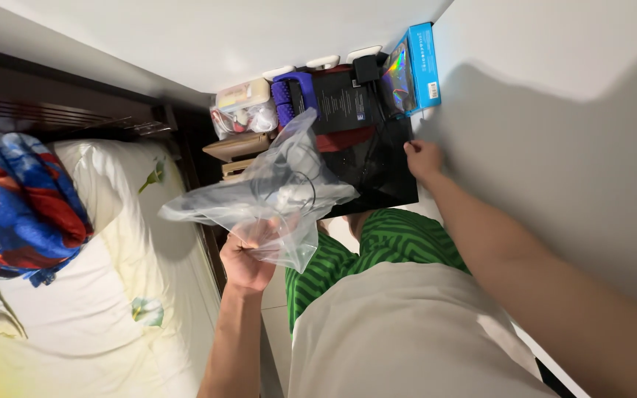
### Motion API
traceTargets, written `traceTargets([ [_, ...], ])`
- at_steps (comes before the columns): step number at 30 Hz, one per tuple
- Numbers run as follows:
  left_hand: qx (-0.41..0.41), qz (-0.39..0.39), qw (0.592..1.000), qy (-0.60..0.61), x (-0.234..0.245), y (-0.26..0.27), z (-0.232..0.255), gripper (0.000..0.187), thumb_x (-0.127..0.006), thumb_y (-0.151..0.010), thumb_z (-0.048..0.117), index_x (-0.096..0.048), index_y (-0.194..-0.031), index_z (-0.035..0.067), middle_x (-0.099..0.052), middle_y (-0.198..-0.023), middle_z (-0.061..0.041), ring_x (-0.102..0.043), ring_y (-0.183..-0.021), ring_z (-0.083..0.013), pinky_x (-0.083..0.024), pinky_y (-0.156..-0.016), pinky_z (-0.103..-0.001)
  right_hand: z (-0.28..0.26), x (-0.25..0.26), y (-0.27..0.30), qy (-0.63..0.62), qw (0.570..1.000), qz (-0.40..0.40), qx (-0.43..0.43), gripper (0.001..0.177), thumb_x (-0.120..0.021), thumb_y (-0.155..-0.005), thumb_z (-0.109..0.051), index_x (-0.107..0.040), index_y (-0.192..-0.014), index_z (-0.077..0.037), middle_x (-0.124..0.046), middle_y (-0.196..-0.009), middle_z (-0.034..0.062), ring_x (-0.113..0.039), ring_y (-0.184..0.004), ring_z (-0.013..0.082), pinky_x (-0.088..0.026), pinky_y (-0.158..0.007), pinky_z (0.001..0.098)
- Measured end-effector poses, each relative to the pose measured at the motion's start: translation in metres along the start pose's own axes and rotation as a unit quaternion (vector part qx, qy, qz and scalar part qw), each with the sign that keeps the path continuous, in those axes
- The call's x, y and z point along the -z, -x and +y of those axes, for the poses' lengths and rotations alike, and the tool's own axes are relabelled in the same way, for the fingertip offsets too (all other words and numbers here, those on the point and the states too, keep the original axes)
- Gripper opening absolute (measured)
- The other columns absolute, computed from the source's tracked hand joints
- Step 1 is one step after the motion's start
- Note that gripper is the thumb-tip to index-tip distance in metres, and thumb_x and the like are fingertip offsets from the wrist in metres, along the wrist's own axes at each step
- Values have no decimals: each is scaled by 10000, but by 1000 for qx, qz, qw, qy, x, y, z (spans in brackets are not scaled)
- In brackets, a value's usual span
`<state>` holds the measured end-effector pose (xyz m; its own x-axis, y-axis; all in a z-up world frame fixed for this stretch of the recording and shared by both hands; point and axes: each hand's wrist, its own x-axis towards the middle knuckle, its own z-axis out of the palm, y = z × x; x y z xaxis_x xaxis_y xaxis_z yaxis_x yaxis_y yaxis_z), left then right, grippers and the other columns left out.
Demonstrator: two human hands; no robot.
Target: Organizing and bagging electronic devices and accessories in a bedroom.
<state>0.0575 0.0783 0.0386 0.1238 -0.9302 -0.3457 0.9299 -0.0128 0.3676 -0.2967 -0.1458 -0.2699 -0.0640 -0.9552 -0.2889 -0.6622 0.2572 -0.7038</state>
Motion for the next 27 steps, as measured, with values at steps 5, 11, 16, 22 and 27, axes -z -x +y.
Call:
traceTargets([
  [5,-23,88,994,-56,-22,7,10,133,-548,-675,63,-476,-570,102,-472,-664,-14,-594,-922,-255,-313,-1167,-687,-32,0,-1,-10,998,-52,18,298,-737,-920,-307,-773,-1054,-43,-757,-877,143,-732,-783,273,-558,-731,399],
  [11,-86,78,993,3,15,36,22,208,-523,-777,32,-441,-602,110,-455,-682,-8,-553,-871,-230,-274,-1219,-713,-64,-1,-6,-122,975,-162,-89,329,-689,-896,-176,-656,-1188,-30,-709,-886,66,-721,-720,197,-576,-699,338],
  [16,-118,89,989,4,-14,58,35,212,-516,-771,64,-429,-581,99,-460,-667,-10,-584,-938,-253,-253,-1175,-739,-110,9,-7,-33,978,-203,-22,498,-705,-896,-182,-529,-1342,-50,-698,-941,93,-717,-707,184,-573,-698,319],
  [22,-166,235,956,-61,-11,60,36,177,-472,-731,90,-421,-563,110,-480,-692,-40,-592,-912,-296,-390,-1107,-726,-202,0,24,-70,950,-277,124,372,-677,-947,-250,-612,-1272,-79,-745,-897,67,-740,-748,167,-602,-719,335],
  [27,-209,147,962,-101,34,73,36,159,-474,-744,41,-441,-590,69,-460,-697,-53,-635,-936,-358,-379,-990,-545,-289,-1,87,-32,913,-286,290,421,-708,-937,-350,-642,-1257,-84,-760,-964,104,-752,-906,210,-588,-820,369],
])
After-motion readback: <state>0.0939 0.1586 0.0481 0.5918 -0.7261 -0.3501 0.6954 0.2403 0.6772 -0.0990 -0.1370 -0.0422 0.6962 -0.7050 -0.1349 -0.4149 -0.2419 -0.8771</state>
